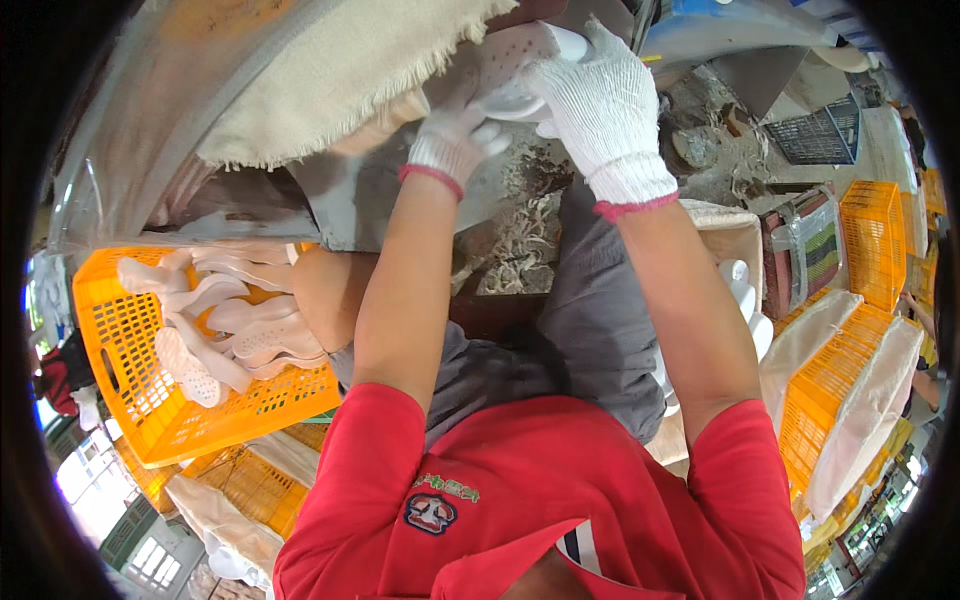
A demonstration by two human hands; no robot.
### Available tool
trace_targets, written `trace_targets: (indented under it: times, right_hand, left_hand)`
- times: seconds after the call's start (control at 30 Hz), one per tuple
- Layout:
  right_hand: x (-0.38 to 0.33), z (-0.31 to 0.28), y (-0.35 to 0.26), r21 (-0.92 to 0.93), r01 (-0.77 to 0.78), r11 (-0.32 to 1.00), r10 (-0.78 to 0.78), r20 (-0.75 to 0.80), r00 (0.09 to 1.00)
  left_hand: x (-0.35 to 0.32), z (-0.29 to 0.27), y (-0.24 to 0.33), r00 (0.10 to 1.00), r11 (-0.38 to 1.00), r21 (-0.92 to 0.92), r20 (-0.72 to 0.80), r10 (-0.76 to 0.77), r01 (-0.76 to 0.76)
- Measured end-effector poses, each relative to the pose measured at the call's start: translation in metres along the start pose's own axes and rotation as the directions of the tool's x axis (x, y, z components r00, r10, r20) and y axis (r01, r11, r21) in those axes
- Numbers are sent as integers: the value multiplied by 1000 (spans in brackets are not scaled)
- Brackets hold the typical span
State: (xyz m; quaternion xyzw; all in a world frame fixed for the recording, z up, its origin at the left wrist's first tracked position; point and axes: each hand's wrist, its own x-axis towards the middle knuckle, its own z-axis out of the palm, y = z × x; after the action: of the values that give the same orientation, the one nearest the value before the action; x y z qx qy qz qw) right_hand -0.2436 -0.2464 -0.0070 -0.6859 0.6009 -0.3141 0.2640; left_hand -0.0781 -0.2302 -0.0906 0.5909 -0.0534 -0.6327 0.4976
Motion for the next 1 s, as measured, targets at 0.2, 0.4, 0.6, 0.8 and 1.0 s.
trace_targets:
  times: [0.2,0.4,0.6,0.8,1.0]
  right_hand:
    - [20,32,26,-403,332,852,-348,36,937]
    - [50,37,42,-588,512,626,-454,259,853]
    - [-28,-35,-43,-4,385,923,-370,265,890]
    - [-90,-66,-12,-626,717,307,-541,504,673]
    - [-152,-12,-30,-228,730,645,-596,448,667]
  left_hand:
    - [-28,-64,-13,810,344,906,-3,587,-247]
    - [-53,-69,-31,772,551,541,417,480,-635]
    - [-34,4,-35,889,881,158,189,416,-446]
    - [-20,-7,-41,858,964,-258,481,180,-58]
    - [-66,-55,-57,689,625,-733,599,408,267]
